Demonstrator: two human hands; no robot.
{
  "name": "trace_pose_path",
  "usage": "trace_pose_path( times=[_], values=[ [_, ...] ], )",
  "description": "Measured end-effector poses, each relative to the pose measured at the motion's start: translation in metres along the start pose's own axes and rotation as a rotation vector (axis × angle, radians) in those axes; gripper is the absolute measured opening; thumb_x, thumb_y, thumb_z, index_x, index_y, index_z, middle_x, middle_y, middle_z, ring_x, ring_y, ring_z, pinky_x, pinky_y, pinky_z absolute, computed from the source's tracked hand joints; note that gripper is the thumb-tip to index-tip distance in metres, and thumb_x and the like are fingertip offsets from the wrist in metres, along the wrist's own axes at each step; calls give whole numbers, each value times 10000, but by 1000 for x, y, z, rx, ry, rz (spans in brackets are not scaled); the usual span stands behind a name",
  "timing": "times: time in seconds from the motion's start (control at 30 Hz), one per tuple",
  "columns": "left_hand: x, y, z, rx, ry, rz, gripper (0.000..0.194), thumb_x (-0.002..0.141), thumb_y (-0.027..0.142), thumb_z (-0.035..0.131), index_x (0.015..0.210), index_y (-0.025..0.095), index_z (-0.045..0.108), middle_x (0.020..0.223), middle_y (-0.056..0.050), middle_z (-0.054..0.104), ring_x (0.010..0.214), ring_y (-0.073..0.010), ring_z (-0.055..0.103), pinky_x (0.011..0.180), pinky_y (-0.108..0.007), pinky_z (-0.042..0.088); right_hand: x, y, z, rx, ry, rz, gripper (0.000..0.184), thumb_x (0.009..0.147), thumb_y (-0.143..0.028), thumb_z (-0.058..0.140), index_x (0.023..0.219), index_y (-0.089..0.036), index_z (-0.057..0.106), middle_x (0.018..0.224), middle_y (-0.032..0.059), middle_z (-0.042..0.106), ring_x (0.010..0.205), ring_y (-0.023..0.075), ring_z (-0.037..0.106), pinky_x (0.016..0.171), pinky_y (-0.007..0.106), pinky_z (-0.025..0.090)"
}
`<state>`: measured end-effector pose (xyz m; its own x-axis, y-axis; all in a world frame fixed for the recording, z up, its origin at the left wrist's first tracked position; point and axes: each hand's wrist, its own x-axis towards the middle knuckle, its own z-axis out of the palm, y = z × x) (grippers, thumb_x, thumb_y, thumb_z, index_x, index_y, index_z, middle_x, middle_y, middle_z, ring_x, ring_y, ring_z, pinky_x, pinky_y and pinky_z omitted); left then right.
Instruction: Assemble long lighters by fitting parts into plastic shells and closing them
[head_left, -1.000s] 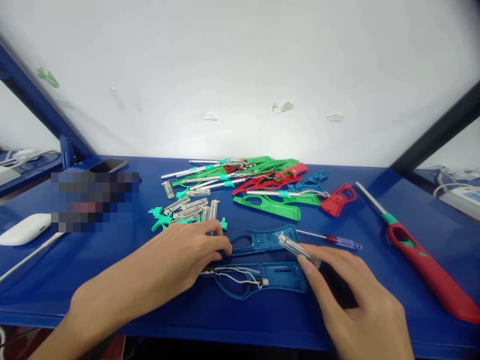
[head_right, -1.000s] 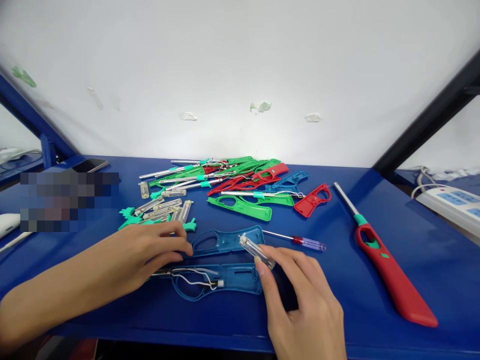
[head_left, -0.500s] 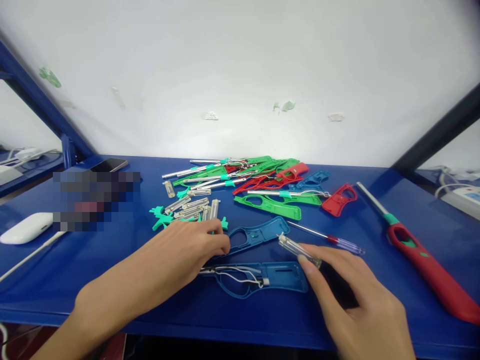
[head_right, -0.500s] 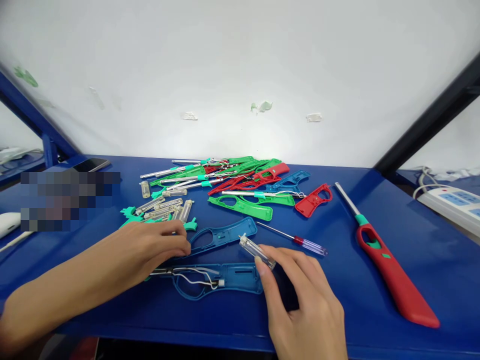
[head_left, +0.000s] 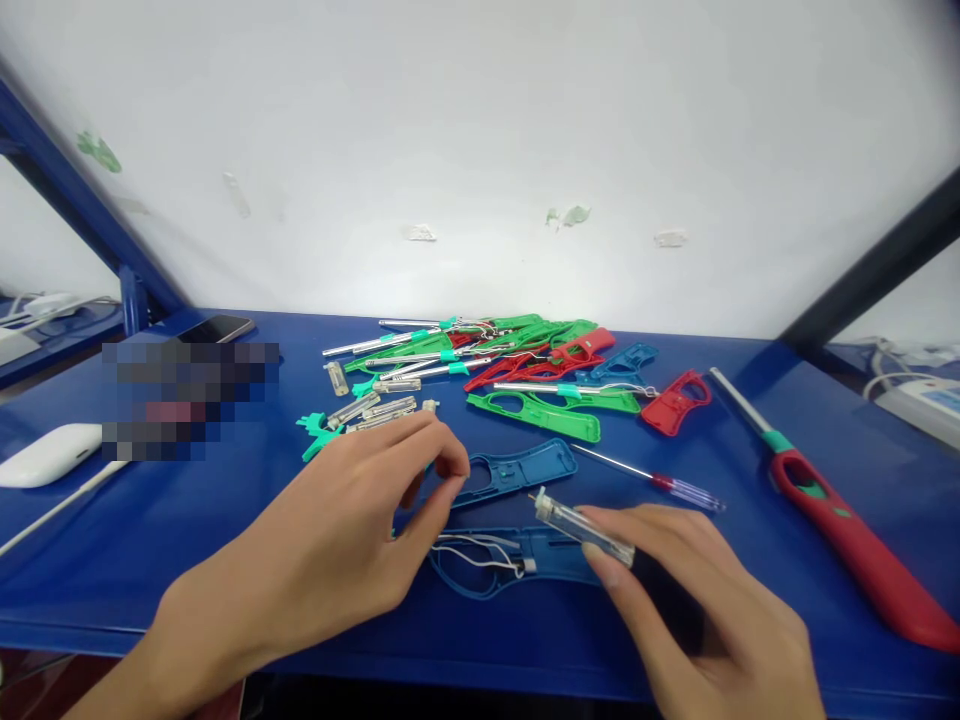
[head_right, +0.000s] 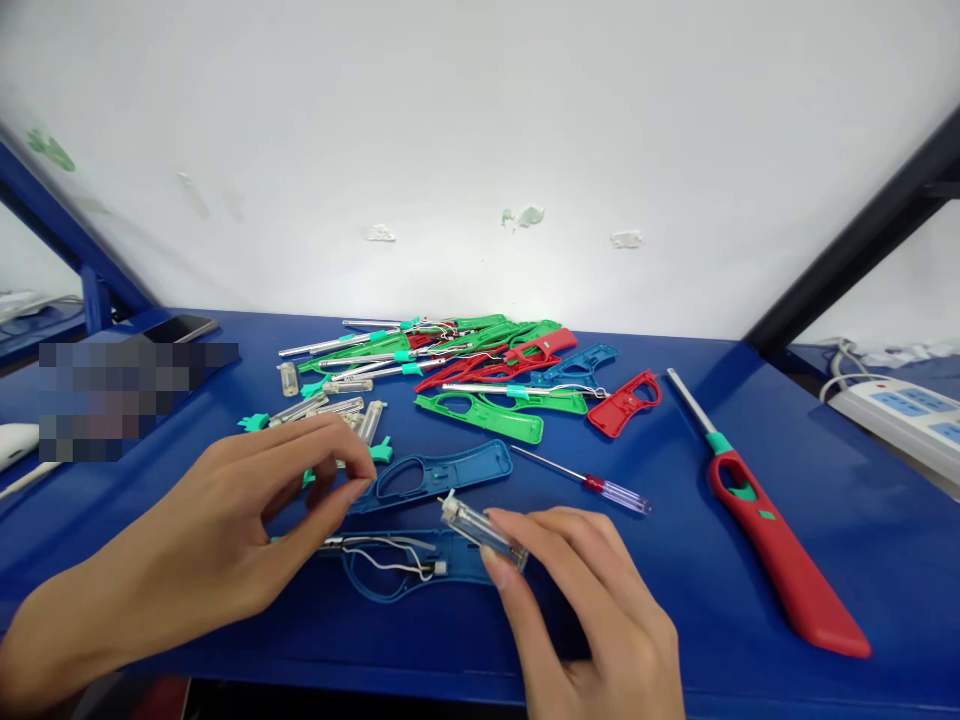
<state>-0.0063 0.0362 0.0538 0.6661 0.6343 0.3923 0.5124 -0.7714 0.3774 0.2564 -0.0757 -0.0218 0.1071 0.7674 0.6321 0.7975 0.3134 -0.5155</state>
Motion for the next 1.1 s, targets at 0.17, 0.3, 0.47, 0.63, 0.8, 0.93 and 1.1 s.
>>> trace_pose_path(
  times=[0.17,0.3,0.47,0.63,0.8,0.93,1.1],
  values=[
    [-3,15,14,-181,46,-31,147,1085,162,574,999,270,625,862,74,679,655,-73,598,615,-226,489,-1,-4,-3,26,-31,-96,252,1055,-219,736,1270,-338,788,1082,-13,830,1024,184,789,874,274,679],
    [-6,25,21,-277,84,-24,130,1059,153,605,998,257,652,899,53,744,630,-65,612,571,-196,508,-1,-5,-5,48,-33,-118,252,1044,-217,748,1259,-339,794,1060,-17,838,1010,185,793,873,279,693],
    [-6,28,22,-300,171,77,194,989,42,596,994,224,665,933,35,791,620,-43,638,564,-143,521,6,-9,-2,104,32,-206,154,1065,-232,736,1187,-270,820,971,-3,833,913,161,795,814,238,688],
    [-3,28,24,-296,205,96,205,991,35,634,1033,225,701,949,60,811,657,-31,687,606,-106,535,6,-9,-4,101,52,-210,165,1058,-185,736,1191,-250,807,975,-1,826,938,148,778,816,219,673],
    [-3,27,23,-322,186,104,187,1040,57,646,1047,229,720,1029,37,814,803,-63,771,653,-105,572,2,-5,-3,101,40,-217,230,1046,-135,733,1237,-249,792,1003,4,820,960,151,764,829,230,666],
    [-2,26,24,-323,183,121,179,1056,60,659,1048,225,730,1056,18,799,912,-85,788,769,-122,614,2,-6,-1,99,60,-184,239,1042,-131,740,1239,-256,795,1020,2,820,974,150,761,826,231,656],
    [-2,28,27,-336,196,119,197,1048,41,655,1047,223,731,957,47,789,794,-62,751,699,-116,572,4,-12,-2,141,109,-184,197,1048,-140,730,1189,-251,811,971,-11,820,916,136,756,808,221,652]
  ],
)
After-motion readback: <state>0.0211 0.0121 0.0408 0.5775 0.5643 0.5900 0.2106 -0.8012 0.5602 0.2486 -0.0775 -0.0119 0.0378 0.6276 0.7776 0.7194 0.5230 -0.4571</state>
